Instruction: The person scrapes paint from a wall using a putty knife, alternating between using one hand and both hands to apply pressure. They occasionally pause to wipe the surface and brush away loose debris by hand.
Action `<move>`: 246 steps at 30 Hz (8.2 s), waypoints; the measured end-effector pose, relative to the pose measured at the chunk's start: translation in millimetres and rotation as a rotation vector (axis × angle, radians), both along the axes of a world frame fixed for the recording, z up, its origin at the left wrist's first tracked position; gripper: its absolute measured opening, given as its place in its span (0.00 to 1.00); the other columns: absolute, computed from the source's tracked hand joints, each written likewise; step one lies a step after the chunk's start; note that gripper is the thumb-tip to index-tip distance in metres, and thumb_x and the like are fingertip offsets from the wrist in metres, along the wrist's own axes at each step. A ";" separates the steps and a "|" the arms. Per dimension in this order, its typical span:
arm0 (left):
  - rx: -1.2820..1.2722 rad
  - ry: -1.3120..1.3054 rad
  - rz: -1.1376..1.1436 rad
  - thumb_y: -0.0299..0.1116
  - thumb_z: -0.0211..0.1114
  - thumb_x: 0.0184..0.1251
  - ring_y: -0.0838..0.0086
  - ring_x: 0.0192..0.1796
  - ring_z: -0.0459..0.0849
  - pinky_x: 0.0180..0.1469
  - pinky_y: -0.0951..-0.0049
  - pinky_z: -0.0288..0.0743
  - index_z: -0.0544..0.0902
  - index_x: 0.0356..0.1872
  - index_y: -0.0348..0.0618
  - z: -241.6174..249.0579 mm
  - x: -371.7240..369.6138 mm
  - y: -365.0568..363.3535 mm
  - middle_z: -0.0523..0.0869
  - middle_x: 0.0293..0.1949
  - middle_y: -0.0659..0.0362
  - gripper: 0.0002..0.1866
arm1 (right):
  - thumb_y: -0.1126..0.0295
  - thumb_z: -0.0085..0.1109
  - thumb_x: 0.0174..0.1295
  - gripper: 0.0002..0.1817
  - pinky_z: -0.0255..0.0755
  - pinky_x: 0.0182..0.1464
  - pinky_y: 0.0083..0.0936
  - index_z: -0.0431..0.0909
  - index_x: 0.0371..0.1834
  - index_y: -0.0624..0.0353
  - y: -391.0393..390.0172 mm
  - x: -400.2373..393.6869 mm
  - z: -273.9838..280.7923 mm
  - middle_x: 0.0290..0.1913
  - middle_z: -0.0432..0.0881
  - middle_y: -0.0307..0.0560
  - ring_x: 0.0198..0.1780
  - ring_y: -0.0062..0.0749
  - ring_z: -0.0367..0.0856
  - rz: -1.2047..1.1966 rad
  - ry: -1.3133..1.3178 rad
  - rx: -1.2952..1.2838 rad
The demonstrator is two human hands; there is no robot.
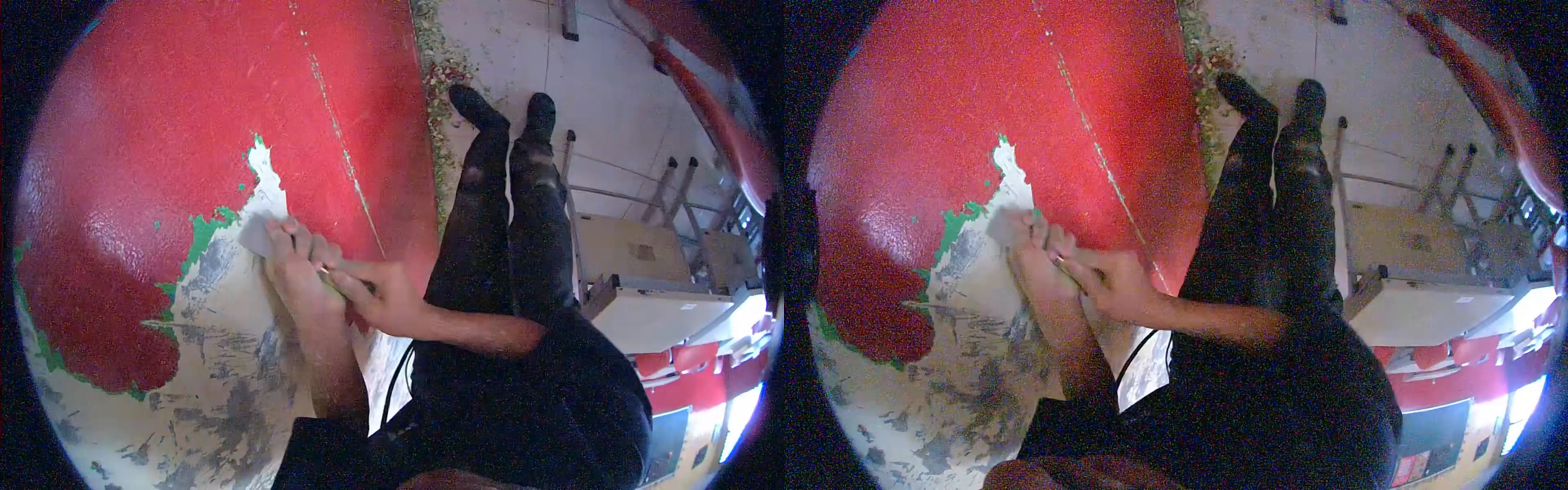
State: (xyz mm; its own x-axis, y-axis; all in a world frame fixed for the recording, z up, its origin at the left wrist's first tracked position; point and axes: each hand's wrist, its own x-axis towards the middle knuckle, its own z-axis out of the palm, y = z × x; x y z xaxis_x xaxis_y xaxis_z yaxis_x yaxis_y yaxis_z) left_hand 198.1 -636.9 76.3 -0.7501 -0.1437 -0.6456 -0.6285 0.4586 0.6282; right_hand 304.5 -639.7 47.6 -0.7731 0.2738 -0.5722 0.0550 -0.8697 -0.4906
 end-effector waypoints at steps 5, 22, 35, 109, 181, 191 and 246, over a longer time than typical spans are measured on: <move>0.061 0.018 -0.071 0.44 0.49 0.71 0.81 0.16 0.55 0.18 0.78 0.55 0.68 0.30 0.49 2.2 -8.5 0.8 0.59 0.18 0.68 0.12 | 0.67 0.48 0.68 0.14 0.68 0.33 0.18 0.77 0.47 0.66 14.7 -4.7 -1.4 0.27 0.77 0.36 0.33 0.13 0.70 0.193 -0.011 -0.178; 0.020 0.154 -0.208 0.50 0.44 0.72 0.74 0.16 0.64 0.22 0.72 0.68 0.65 0.26 0.46 -6.3 -5.2 11.8 0.63 0.16 0.64 0.20 | 0.66 0.49 0.67 0.14 0.66 0.33 0.19 0.77 0.44 0.68 -0.2 -21.3 -13.0 0.27 0.72 0.31 0.33 0.14 0.67 0.018 0.040 -0.087; -0.168 -0.011 -0.338 0.47 0.44 0.72 0.75 0.17 0.65 0.22 0.70 0.65 0.62 0.20 0.49 2.4 1.2 -0.7 0.60 0.14 0.65 0.21 | 0.66 0.50 0.67 0.17 0.64 0.25 0.19 0.73 0.24 0.68 -0.5 -0.7 -3.7 0.17 0.68 0.34 0.25 0.12 0.66 0.031 0.030 -0.137; 0.028 -0.100 0.012 0.48 0.46 0.72 0.76 0.18 0.58 0.26 0.70 0.64 0.60 0.21 0.51 -42.7 5.7 10.9 0.57 0.16 0.67 0.20 | 0.68 0.52 0.64 0.16 0.60 0.25 0.21 0.70 0.19 0.64 4.4 -3.7 -63.3 0.18 0.62 0.31 0.25 0.13 0.61 0.069 0.025 0.026; 0.069 -0.144 0.007 0.52 0.47 0.71 0.73 0.20 0.65 0.30 0.69 0.68 0.63 0.21 0.49 -49.4 5.8 -15.4 0.62 0.16 0.65 0.22 | 0.68 0.54 0.65 0.16 0.60 0.28 0.19 0.71 0.21 0.67 11.9 -8.2 -68.9 0.22 0.66 0.30 0.28 0.13 0.62 -0.028 0.175 -0.068; 0.078 -0.137 0.053 0.53 0.43 0.72 0.76 0.20 0.62 0.26 0.72 0.65 0.62 0.19 0.51 -37.0 3.4 -10.1 0.61 0.16 0.66 0.23 | 0.68 0.53 0.64 0.13 0.63 0.28 0.22 0.78 0.28 0.68 -16.7 -13.6 -61.5 0.21 0.69 0.35 0.28 0.13 0.65 -0.039 0.104 0.032; -0.143 -0.379 -0.138 0.51 0.42 0.73 0.75 0.19 0.67 0.26 0.69 0.69 0.70 0.31 0.47 -37.5 9.2 -32.3 0.63 0.17 0.67 0.19 | 0.73 0.48 0.62 0.08 0.70 0.31 0.31 0.77 0.35 0.66 -32.6 -0.1 -4.8 0.26 0.73 0.66 0.26 0.40 0.79 -0.087 -0.318 0.165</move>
State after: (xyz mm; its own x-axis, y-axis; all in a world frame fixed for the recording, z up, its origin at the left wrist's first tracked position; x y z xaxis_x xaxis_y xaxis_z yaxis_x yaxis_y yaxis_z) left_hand 207.3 -669.2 38.7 -0.4821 -0.1666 -0.8601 -0.7293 0.6202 0.2887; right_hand 304.4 -672.3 42.7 -0.5336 0.4392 -0.7228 0.1564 -0.7886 -0.5947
